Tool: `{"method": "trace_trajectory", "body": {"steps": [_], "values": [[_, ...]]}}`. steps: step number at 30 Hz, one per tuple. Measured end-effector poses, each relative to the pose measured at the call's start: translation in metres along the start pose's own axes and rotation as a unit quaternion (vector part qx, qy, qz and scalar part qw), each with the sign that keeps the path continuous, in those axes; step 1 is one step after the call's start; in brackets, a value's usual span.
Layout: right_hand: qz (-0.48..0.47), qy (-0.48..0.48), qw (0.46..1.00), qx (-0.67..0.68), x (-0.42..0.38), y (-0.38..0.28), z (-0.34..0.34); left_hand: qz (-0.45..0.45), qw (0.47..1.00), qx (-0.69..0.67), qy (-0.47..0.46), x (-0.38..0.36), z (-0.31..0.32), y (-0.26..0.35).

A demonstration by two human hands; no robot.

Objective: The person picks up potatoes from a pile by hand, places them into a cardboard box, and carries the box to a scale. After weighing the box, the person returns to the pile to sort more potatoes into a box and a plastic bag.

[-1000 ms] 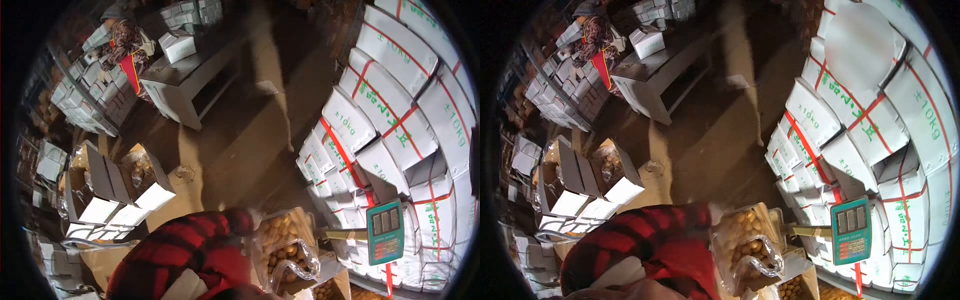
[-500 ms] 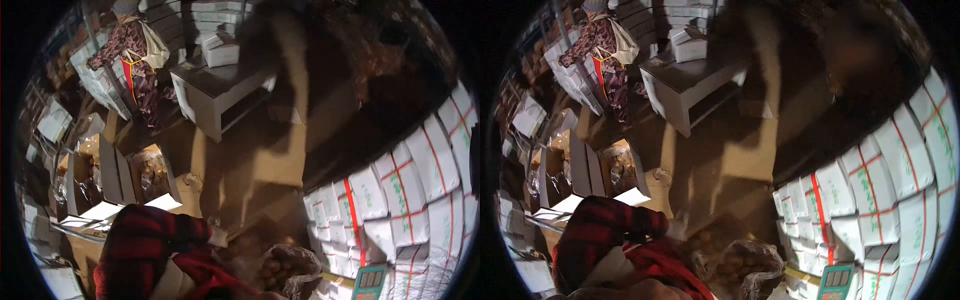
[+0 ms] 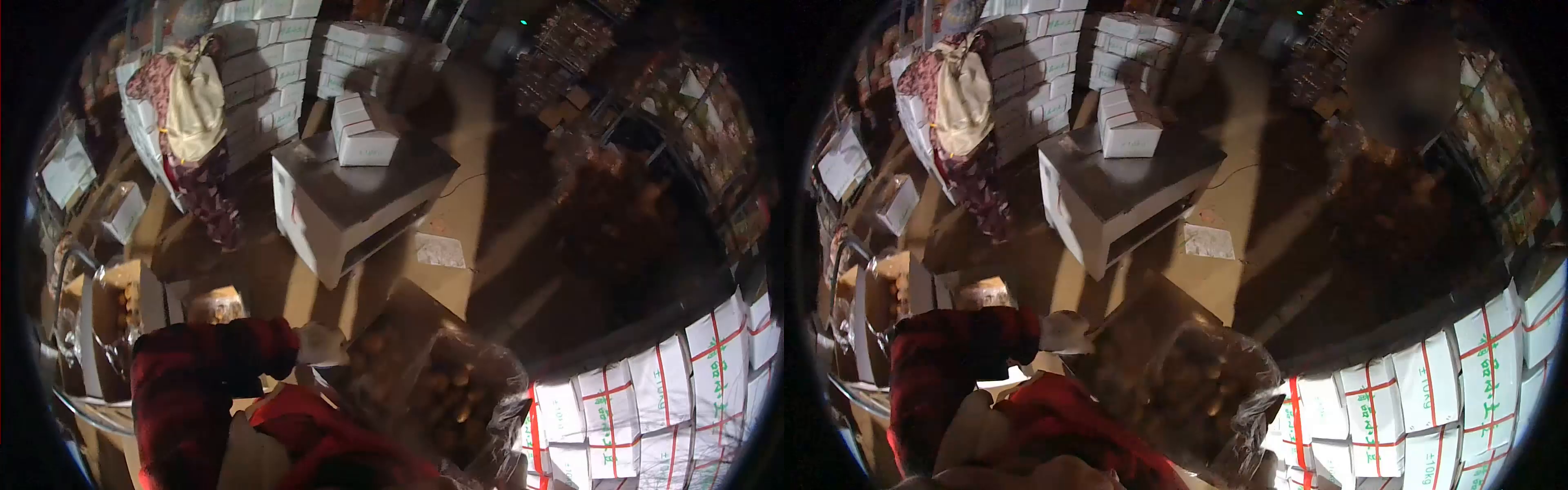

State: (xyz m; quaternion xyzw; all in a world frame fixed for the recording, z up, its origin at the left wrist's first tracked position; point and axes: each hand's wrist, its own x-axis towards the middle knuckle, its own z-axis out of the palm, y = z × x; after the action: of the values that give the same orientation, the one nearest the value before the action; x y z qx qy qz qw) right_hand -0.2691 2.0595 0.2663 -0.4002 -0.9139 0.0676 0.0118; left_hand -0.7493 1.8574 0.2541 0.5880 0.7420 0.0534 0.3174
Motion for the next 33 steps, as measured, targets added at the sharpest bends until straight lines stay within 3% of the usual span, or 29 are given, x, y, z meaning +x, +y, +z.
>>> {"method": "trace_trajectory", "body": {"steps": [2,4,9,11,17,19,23,26,29,30,33], "values": [[-0.025,0.000,0.999,-0.031,0.036,0.009,-0.008,-0.016,0.999,-0.043,0.002,0.018,-0.016,-0.013],[-0.047,0.001,0.997,-0.059,0.077,0.024,-0.009,-0.113,0.988,-0.105,0.006,0.032,-0.053,0.003],[-0.109,0.005,0.988,-0.113,0.224,0.078,0.000,-0.038,0.993,-0.079,0.081,0.145,-0.059,-0.031],[-0.134,0.005,0.983,-0.128,0.291,0.097,-0.004,-0.120,0.981,-0.134,0.073,0.192,-0.080,-0.033],[-0.207,-0.006,0.965,-0.162,0.478,0.138,-0.064,-0.017,0.985,-0.066,0.159,0.294,-0.154,-0.034],[-0.230,-0.004,0.957,-0.174,0.539,0.145,-0.077,-0.077,0.978,-0.102,0.163,0.314,-0.205,-0.013],[-0.275,-0.004,0.941,-0.196,0.651,0.144,-0.078,-0.150,0.948,-0.226,0.164,0.391,-0.237,-0.048],[-0.295,0.003,0.930,-0.218,0.736,0.137,-0.080,-0.104,0.961,-0.089,0.241,0.463,-0.252,-0.094],[-0.313,0.000,0.920,-0.238,0.811,0.128,-0.096,-0.067,0.964,-0.068,0.247,0.500,-0.316,-0.111],[-0.316,-0.002,0.919,-0.237,0.837,0.125,-0.104,-0.036,0.947,-0.036,0.317,0.515,-0.332,-0.116],[-0.332,-0.007,0.911,-0.246,0.899,0.115,-0.118,-0.075,0.974,-0.004,0.213,0.543,-0.378,-0.128]]}}
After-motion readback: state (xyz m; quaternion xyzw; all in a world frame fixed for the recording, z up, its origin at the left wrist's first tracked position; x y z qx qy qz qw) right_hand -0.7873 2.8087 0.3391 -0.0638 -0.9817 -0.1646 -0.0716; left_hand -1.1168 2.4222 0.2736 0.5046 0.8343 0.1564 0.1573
